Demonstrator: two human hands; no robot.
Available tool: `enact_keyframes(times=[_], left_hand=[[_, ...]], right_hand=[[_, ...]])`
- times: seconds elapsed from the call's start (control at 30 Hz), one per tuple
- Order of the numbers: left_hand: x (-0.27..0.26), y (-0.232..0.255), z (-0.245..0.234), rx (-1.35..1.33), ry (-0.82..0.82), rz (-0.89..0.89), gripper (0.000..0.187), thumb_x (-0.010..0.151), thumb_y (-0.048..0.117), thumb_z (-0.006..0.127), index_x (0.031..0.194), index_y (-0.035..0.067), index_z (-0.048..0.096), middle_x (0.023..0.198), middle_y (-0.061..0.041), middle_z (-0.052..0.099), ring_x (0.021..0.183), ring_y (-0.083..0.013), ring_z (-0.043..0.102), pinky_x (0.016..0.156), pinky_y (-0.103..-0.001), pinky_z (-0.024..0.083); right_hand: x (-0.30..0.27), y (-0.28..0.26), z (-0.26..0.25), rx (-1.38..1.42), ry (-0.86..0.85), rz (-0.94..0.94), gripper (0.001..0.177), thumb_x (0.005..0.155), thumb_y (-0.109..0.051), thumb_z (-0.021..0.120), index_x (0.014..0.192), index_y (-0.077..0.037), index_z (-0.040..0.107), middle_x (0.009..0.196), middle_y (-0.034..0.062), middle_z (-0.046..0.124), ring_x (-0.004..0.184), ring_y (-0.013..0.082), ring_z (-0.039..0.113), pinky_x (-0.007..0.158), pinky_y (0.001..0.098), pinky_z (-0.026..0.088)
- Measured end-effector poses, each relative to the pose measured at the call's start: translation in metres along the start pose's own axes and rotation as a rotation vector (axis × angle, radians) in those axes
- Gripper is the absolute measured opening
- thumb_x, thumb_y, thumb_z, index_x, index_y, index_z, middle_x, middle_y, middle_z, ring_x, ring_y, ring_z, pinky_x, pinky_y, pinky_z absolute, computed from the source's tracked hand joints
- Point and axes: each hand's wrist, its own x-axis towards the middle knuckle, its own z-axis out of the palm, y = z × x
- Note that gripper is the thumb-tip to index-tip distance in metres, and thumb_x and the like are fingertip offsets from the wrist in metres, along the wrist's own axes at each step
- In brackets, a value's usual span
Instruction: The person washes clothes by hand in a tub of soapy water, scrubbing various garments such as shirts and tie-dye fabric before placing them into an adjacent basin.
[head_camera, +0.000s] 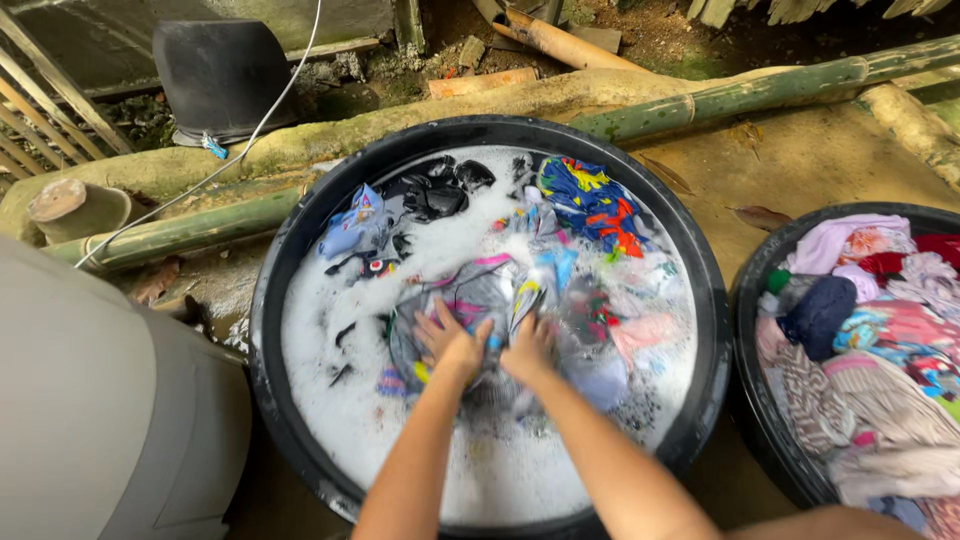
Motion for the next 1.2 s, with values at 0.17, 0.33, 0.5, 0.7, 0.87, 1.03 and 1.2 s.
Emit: enact_keyframes(times=[0.17, 0.33, 0.5, 0.7, 0.87, 1.03, 1.2], left_hand=[[0.011, -0.052, 0.069, 0.422, -0.049, 0.295, 0.106, 0.085, 0.050, 0.074, 0.165, 0.014, 0.014, 0.158, -0.041, 0.005, 0.141, -0.0575, 0.028, 0.117, -0.054, 0.032], [0.039, -0.064, 0.055, 0.304, -0.423, 0.142, 0.045, 0.096, 0.035, 0.058, 0.129, 0.008, 0.073, 0.134, -0.024, 0.067, 0.125, -0.0378, 0.063, 0.110, -0.043, 0.048], [0.043, -0.054, -0.046, -0.342, 0.060, 0.428, 0.041, 0.102, 0.029, 0.044, 0.121, 0.008, 0.074, 0.111, -0.022, 0.072, 0.103, -0.0360, 0.066, 0.095, -0.045, 0.048], [0.029, -0.035, -0.161, -1.061, 0.158, 0.229, 0.034, 0.099, 0.026, 0.055, 0.105, -0.003, 0.072, 0.091, -0.006, 0.072, 0.082, -0.0136, 0.062, 0.075, -0.031, 0.049], [-0.005, -0.022, -0.227, -0.822, 0.107, 0.332, 0.029, 0.099, 0.025, 0.064, 0.095, -0.001, 0.077, 0.075, 0.001, 0.064, 0.065, -0.0098, 0.049, 0.058, -0.030, 0.038], [-0.003, -0.023, -0.223, -0.283, 0.271, 0.440, 0.025, 0.099, 0.025, 0.066, 0.110, 0.003, 0.074, 0.089, -0.012, 0.068, 0.082, -0.0205, 0.059, 0.073, -0.038, 0.048], [0.003, -0.028, -0.136, 0.476, 0.092, 0.221, 0.069, 0.083, 0.035, 0.073, 0.145, 0.016, 0.048, 0.152, -0.018, 0.042, 0.132, -0.0395, 0.053, 0.104, -0.054, 0.047]], right_hand=[[-0.028, 0.014, 0.014, -0.089, -0.209, 0.012, 0.089, 0.072, -0.024, 0.078, 0.145, -0.008, 0.029, 0.148, 0.0196, 0.028, 0.135, 0.0376, 0.028, 0.110, 0.0451, 0.029], [0.006, 0.029, 0.015, 0.060, -0.286, 0.009, 0.071, 0.069, -0.029, 0.085, 0.127, -0.007, 0.050, 0.126, 0.0139, 0.050, 0.116, 0.0292, 0.046, 0.097, 0.0400, 0.039], [0.035, 0.021, -0.082, 0.530, -0.325, -0.070, 0.055, 0.065, -0.034, 0.091, 0.109, -0.006, 0.072, 0.105, 0.0082, 0.072, 0.096, 0.0209, 0.064, 0.084, 0.0349, 0.049], [0.047, -0.013, -0.239, 0.373, -0.392, -0.326, 0.035, 0.070, -0.015, 0.090, 0.103, -0.010, 0.079, 0.092, 0.0008, 0.079, 0.087, 0.0101, 0.068, 0.082, 0.0258, 0.050], [0.018, -0.044, -0.327, -0.009, -0.291, -0.403, 0.018, 0.069, -0.017, 0.090, 0.084, -0.012, 0.082, 0.081, 0.0049, 0.077, 0.080, 0.0186, 0.067, 0.077, 0.0330, 0.051], [0.019, -0.037, -0.291, -0.283, 0.566, -0.483, 0.029, 0.067, -0.007, 0.082, 0.094, -0.014, 0.077, 0.108, 0.0161, 0.064, 0.107, 0.0401, 0.060, 0.088, 0.0531, 0.046], [0.058, -0.013, -0.165, -0.212, 0.303, -0.381, 0.034, 0.070, -0.013, 0.078, 0.103, -0.013, 0.071, 0.122, 0.0192, 0.064, 0.109, 0.0365, 0.066, 0.093, 0.0441, 0.055]])
